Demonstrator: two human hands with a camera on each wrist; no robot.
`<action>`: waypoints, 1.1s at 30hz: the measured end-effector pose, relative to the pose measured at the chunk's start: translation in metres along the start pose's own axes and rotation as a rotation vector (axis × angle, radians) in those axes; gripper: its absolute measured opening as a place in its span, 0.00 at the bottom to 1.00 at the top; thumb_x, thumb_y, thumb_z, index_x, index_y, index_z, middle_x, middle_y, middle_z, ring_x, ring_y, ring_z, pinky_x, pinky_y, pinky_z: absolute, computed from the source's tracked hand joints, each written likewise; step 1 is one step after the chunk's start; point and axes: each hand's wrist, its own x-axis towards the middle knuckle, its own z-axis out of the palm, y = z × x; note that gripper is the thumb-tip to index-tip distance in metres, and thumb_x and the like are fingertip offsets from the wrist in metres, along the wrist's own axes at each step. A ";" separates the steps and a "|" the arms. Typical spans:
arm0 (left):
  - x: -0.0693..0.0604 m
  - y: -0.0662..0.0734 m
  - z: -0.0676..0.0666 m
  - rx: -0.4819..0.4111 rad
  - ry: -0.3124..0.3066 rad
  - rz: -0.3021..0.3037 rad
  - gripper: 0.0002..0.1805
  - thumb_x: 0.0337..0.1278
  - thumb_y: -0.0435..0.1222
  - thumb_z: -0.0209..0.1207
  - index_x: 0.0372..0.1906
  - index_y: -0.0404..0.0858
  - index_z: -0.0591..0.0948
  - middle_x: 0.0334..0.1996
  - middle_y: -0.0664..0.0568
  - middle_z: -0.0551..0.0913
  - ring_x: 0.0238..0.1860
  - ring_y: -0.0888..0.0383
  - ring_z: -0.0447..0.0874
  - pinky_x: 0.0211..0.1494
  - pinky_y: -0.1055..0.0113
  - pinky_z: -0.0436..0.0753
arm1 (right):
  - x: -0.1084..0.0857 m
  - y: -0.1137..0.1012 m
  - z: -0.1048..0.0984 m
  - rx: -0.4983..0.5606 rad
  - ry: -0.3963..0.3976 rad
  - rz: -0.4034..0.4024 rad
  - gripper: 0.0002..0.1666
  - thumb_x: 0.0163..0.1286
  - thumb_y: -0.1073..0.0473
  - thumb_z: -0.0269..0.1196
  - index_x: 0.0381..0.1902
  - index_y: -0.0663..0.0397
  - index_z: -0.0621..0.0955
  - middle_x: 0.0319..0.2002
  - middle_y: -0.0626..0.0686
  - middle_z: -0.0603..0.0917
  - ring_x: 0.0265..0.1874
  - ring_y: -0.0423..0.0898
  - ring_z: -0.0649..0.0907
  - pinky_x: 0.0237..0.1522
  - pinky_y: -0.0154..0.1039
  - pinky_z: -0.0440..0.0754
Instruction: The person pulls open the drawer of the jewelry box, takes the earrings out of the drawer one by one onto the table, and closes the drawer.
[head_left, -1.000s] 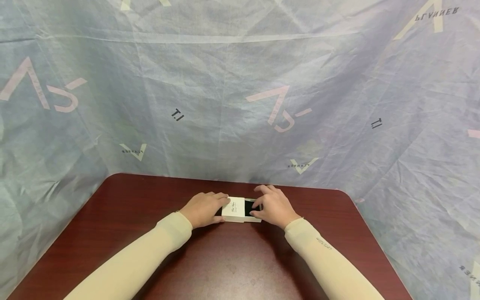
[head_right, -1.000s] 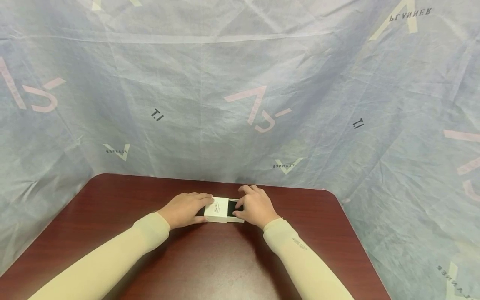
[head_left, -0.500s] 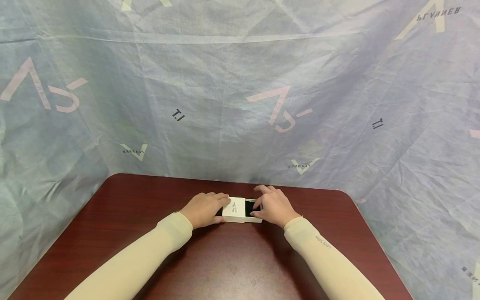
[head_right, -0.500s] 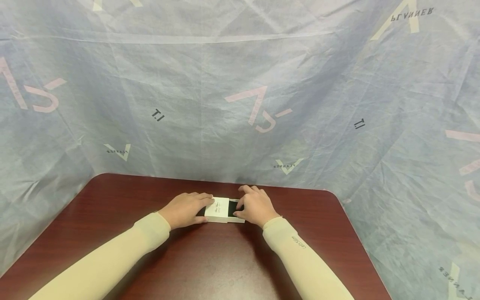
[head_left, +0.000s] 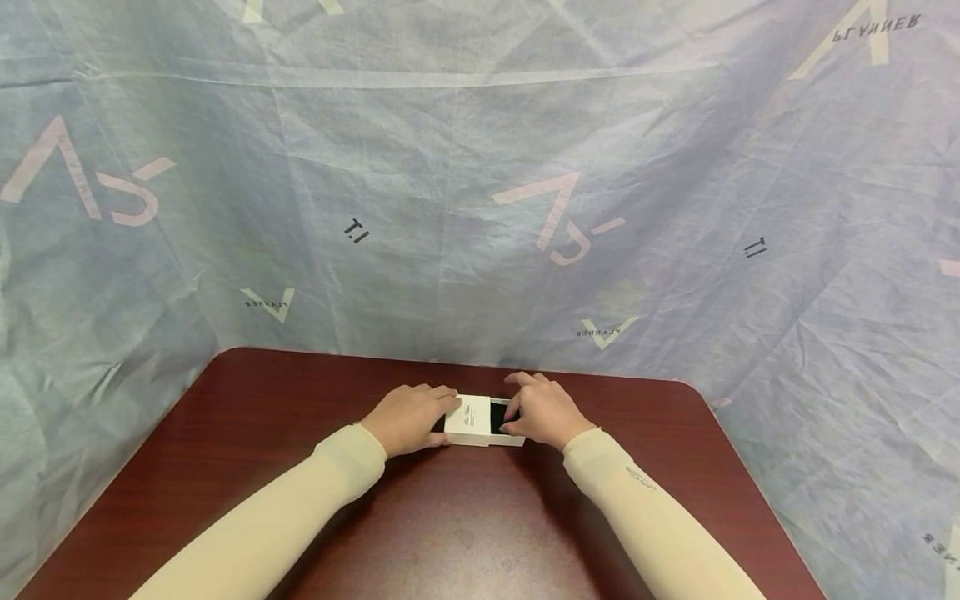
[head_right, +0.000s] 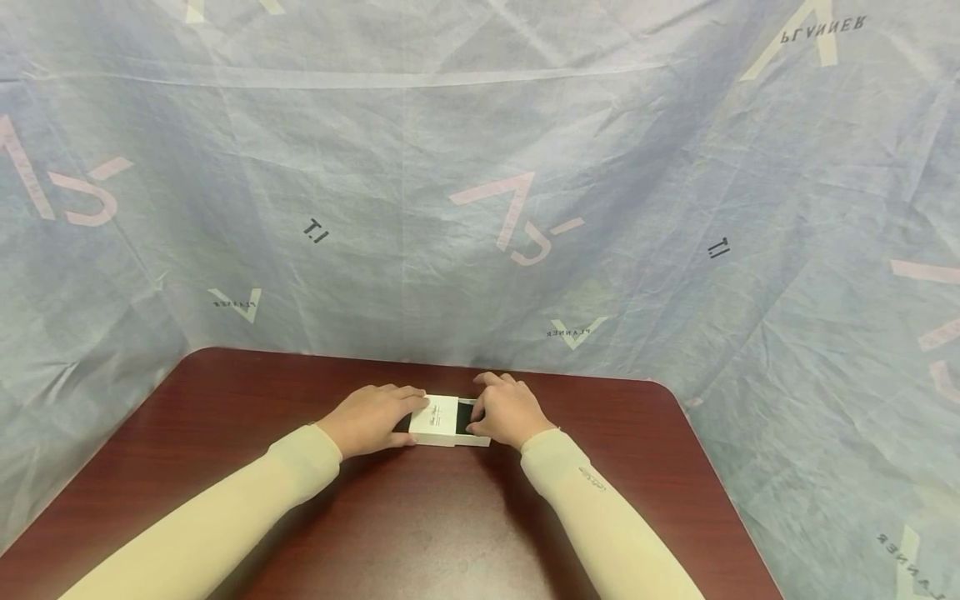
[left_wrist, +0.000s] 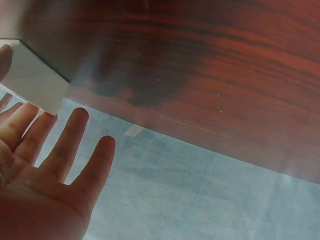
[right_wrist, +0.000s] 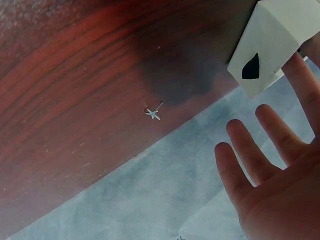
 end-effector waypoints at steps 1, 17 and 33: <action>0.000 0.000 0.000 -0.001 0.000 0.000 0.36 0.79 0.57 0.77 0.81 0.47 0.85 0.82 0.50 0.86 0.75 0.46 0.92 0.73 0.45 0.93 | 0.001 0.000 0.000 0.005 -0.010 0.004 0.06 0.70 0.48 0.88 0.35 0.38 1.00 0.81 0.53 0.86 0.78 0.66 0.85 0.77 0.71 0.85; 0.002 0.001 0.000 -0.002 -0.022 -0.022 0.35 0.78 0.57 0.77 0.81 0.49 0.85 0.82 0.51 0.86 0.76 0.45 0.91 0.74 0.43 0.93 | 0.014 0.002 -0.003 0.009 -0.103 -0.108 0.08 0.70 0.59 0.86 0.31 0.42 0.99 0.81 0.59 0.86 0.76 0.65 0.88 0.71 0.66 0.91; 0.002 0.000 0.000 -0.005 -0.008 -0.010 0.35 0.78 0.57 0.77 0.81 0.48 0.85 0.82 0.50 0.86 0.75 0.46 0.92 0.73 0.43 0.93 | 0.018 -0.006 -0.008 -0.012 -0.106 -0.135 0.11 0.65 0.64 0.86 0.28 0.42 0.98 0.79 0.59 0.87 0.71 0.62 0.92 0.62 0.58 0.94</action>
